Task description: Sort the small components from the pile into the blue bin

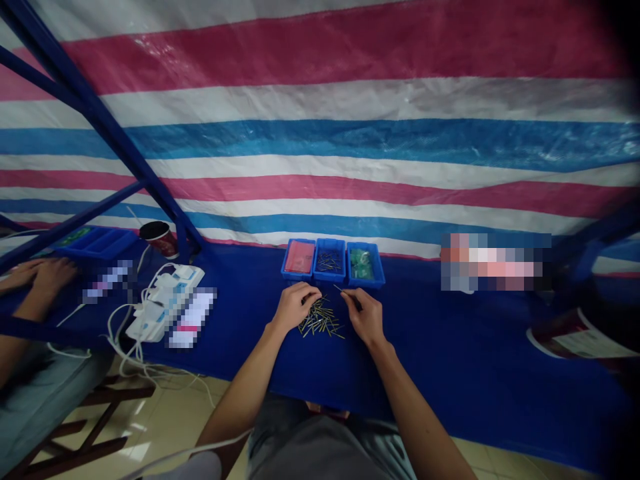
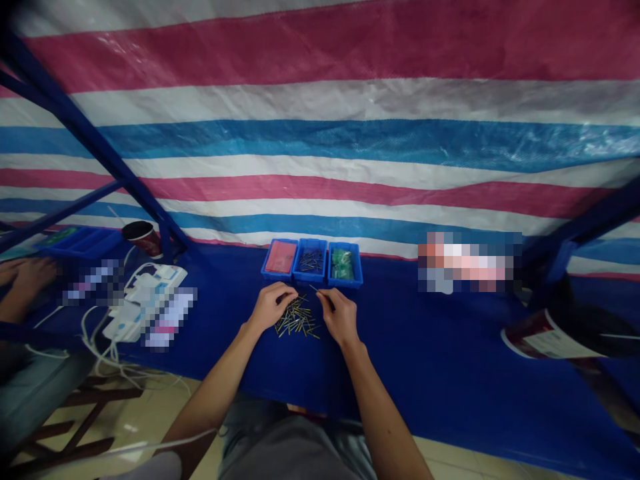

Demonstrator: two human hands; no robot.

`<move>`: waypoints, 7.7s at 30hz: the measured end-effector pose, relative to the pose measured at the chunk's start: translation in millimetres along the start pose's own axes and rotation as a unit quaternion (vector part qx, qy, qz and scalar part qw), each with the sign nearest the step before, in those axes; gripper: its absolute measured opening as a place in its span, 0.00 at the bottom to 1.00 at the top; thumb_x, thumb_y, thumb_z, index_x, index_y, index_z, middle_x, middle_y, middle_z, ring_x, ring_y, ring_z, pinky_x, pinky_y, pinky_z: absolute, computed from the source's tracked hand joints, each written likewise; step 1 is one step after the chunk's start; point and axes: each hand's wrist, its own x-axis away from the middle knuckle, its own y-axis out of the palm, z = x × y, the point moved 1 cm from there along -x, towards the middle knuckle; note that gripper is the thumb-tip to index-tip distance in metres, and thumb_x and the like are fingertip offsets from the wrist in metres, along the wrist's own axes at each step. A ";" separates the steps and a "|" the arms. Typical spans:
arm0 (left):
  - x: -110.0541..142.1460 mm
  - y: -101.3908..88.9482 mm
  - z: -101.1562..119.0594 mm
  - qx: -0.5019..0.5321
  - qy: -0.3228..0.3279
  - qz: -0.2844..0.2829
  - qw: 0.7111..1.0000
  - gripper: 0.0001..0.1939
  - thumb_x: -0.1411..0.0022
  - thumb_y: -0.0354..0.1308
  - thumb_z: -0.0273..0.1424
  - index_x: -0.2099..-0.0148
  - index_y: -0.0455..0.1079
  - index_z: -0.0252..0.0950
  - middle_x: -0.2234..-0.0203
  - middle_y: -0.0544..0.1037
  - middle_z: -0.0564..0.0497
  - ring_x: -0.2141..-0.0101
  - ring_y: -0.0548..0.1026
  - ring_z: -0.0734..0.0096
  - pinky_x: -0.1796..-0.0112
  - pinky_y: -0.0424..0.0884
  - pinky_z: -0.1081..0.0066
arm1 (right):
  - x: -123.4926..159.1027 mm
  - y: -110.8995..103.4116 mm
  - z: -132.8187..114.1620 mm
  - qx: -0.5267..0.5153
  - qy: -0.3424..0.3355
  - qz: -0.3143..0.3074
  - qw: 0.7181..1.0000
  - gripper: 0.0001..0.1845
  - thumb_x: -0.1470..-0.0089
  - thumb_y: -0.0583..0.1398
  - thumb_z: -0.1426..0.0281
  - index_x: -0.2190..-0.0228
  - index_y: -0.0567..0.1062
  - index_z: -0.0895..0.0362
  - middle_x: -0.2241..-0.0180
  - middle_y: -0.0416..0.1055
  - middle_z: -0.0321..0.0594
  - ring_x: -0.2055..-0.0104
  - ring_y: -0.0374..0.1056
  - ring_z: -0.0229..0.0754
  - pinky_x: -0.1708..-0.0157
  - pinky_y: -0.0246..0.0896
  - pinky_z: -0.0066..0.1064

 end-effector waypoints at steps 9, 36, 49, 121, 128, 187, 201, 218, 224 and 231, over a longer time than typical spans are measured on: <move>0.1 -0.1 -1.5 -0.014 -0.010 0.013 1.000 0.11 0.31 0.57 0.36 0.61 0.78 0.36 0.72 0.77 0.50 0.71 0.73 0.72 0.65 0.69 0.72 | -66.8 18.1 -14.7 0.128 0.096 0.031 0.987 0.23 0.36 0.54 0.53 0.57 0.79 0.57 0.81 0.71 0.40 0.77 0.68 0.45 0.75 0.55 0.31; 0.3 3.3 -5.9 0.013 -0.043 0.018 0.999 0.10 0.30 0.55 0.33 0.60 0.77 0.36 0.71 0.80 0.51 0.69 0.76 0.72 0.64 0.69 0.73 | 4.9 -25.2 22.5 -0.071 0.062 -0.324 0.941 0.08 0.46 0.67 0.63 0.70 0.84 0.53 0.65 0.75 0.39 0.72 0.65 0.37 0.70 0.59 0.30; 1.5 4.2 3.0 0.005 -0.005 -0.012 1.000 0.11 0.30 0.56 0.35 0.57 0.78 0.36 0.68 0.79 0.48 0.69 0.75 0.70 0.64 0.70 0.72 | -20.5 -35.3 -1.6 -0.110 0.062 -0.250 0.960 0.12 0.42 0.62 0.61 0.68 0.80 0.56 0.68 0.75 0.40 0.68 0.68 0.40 0.66 0.63 0.32; -0.8 6.4 1.0 0.034 0.002 -0.026 0.999 0.09 0.31 0.57 0.34 0.58 0.78 0.36 0.67 0.80 0.47 0.65 0.76 0.68 0.62 0.71 0.70 | 0.1 24.6 -19.7 -0.061 -0.028 -0.060 0.996 0.12 0.33 0.54 0.66 0.61 0.78 0.52 0.62 0.76 0.42 0.60 0.73 0.44 0.57 0.67 0.35; -1.4 5.3 3.2 0.028 0.023 -0.037 0.999 0.11 0.30 0.55 0.33 0.60 0.78 0.36 0.68 0.81 0.47 0.65 0.76 0.68 0.60 0.72 0.68 | 0.4 24.6 -21.7 -0.074 -0.033 -0.060 0.995 0.13 0.33 0.54 0.66 0.61 0.79 0.52 0.62 0.76 0.43 0.60 0.73 0.44 0.56 0.68 0.36; 2.5 6.6 1.9 -0.007 -0.017 -0.045 0.999 0.10 0.30 0.54 0.30 0.61 0.77 0.37 0.68 0.80 0.49 0.67 0.77 0.70 0.62 0.69 0.73 | 2.2 29.0 -17.7 -0.047 -0.030 -0.075 0.996 0.10 0.33 0.54 0.67 0.61 0.75 0.53 0.64 0.75 0.40 0.63 0.72 0.42 0.61 0.63 0.32; 1.9 3.6 4.9 -0.005 -0.038 -0.046 0.998 0.12 0.29 0.53 0.33 0.59 0.76 0.37 0.69 0.81 0.51 0.69 0.77 0.73 0.65 0.67 0.76 | 0.8 23.4 -19.4 -0.043 0.007 -0.070 0.997 0.14 0.31 0.50 0.65 0.57 0.74 0.54 0.65 0.74 0.39 0.64 0.71 0.42 0.61 0.62 0.31; 1.8 3.5 3.4 -0.017 -0.034 -0.033 0.999 0.11 0.29 0.53 0.33 0.59 0.77 0.37 0.68 0.82 0.51 0.69 0.78 0.73 0.64 0.69 0.76 | 1.9 19.9 -18.9 -0.032 0.026 -0.086 0.995 0.14 0.35 0.48 0.69 0.65 0.72 0.55 0.71 0.72 0.36 0.69 0.69 0.40 0.66 0.58 0.29; 1.8 4.0 2.5 -0.015 -0.038 -0.035 0.999 0.11 0.29 0.53 0.33 0.59 0.77 0.37 0.67 0.82 0.51 0.68 0.79 0.72 0.63 0.69 0.75 | 2.2 19.7 -16.7 -0.021 0.018 -0.069 0.997 0.12 0.37 0.48 0.72 0.70 0.68 0.55 0.74 0.66 0.34 0.72 0.64 0.38 0.67 0.55 0.29; 2.1 3.9 1.8 -0.015 -0.037 -0.034 0.999 0.11 0.29 0.53 0.34 0.59 0.77 0.37 0.67 0.82 0.51 0.68 0.79 0.71 0.64 0.69 0.75 | 4.3 24.0 -10.6 0.001 -0.012 -0.072 0.997 0.15 0.42 0.48 0.74 0.80 0.58 0.53 0.81 0.55 0.31 0.78 0.55 0.37 0.73 0.48 0.30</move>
